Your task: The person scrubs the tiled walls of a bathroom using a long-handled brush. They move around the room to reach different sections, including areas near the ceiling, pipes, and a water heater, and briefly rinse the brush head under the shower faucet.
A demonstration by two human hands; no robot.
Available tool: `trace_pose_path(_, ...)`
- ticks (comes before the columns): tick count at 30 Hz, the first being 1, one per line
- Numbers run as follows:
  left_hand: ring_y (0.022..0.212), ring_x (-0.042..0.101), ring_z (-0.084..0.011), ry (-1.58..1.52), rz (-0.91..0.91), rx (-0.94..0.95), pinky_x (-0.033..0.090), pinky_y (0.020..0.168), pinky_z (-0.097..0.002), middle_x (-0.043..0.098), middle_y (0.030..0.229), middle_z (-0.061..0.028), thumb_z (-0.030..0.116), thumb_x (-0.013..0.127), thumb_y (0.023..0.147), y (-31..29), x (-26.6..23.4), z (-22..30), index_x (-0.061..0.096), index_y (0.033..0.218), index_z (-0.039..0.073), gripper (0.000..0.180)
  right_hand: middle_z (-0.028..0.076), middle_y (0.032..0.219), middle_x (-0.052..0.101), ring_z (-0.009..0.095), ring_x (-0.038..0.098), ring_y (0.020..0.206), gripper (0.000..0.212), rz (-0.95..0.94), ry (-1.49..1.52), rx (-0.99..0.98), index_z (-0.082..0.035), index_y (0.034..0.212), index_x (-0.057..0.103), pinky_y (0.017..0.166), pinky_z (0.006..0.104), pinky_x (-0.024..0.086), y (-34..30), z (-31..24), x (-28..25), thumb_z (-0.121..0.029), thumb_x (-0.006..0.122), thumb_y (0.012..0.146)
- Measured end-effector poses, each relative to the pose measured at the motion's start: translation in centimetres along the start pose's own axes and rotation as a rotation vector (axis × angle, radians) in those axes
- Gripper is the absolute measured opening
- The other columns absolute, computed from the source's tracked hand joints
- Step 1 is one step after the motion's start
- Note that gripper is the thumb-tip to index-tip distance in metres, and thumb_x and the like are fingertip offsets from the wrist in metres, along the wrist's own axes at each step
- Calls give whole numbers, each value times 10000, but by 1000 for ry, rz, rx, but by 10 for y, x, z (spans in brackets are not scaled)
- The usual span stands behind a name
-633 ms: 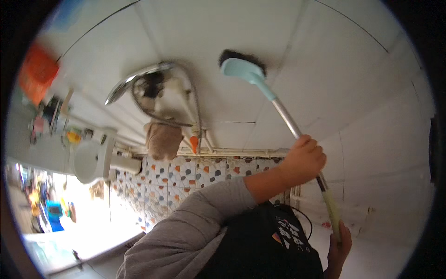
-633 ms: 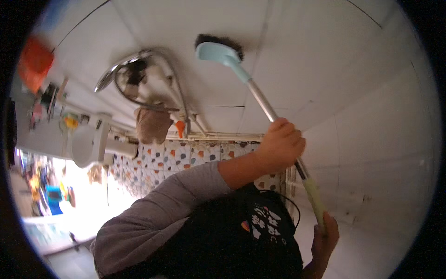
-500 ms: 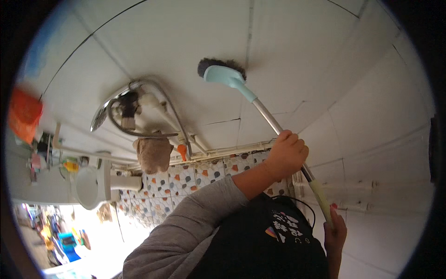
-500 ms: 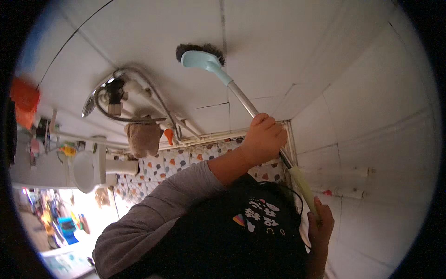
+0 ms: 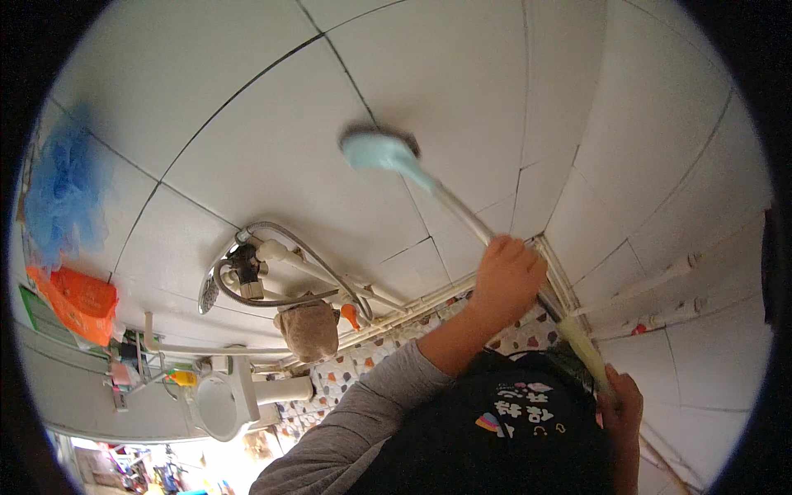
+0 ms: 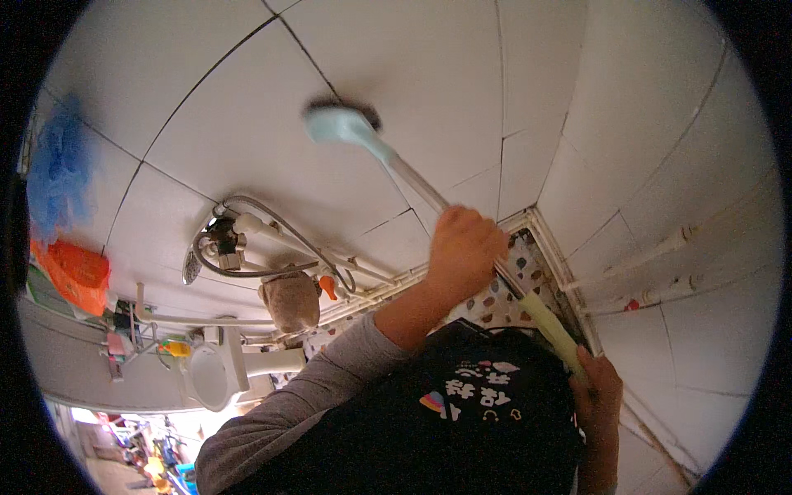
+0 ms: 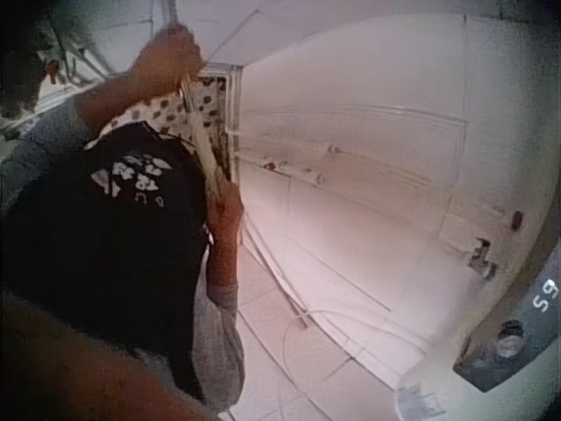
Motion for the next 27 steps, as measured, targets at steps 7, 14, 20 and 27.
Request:
trace_pose_path(7,833,521,-244,129,151,217,372,905,-414,519,730,-23,95,651,631,96,-76,-22,538,672,112,122,143,1233,575,220,560,1098,534,-7,470,204,-7,1337,460,956,341,417,48,-28,36,-101,601,830)
trace_pose_path(14,830,523,-237,79,-18,173,373,884,-403,515,735,-23,110,671,579,71,-48,-24,532,656,113,159,144,1278,545,210,535,1132,552,-131,581,394,-45,1367,442,977,350,404,46,-24,28,-131,592,843)
trace_pose_path(20,790,510,-238,-36,2,103,375,853,-403,491,721,-15,108,664,568,35,-12,-17,518,653,117,168,129,1317,528,222,501,1194,555,-157,449,374,-57,1359,455,1009,358,378,21,7,37,-112,615,830)
trace_pose_path(27,825,516,-250,-81,-121,1,374,850,-409,512,741,-30,102,654,603,-9,29,-3,534,662,130,137,123,1334,519,224,503,1203,524,-179,311,410,-57,1337,478,1023,368,379,-1,15,27,-78,607,830)
Point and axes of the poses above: each hand's wrist, its own y-axis towards the middle knuckle, its own x-axis out of the palm, z = x × y, the point moved 2 cm from there along y, towards the middle knuckle
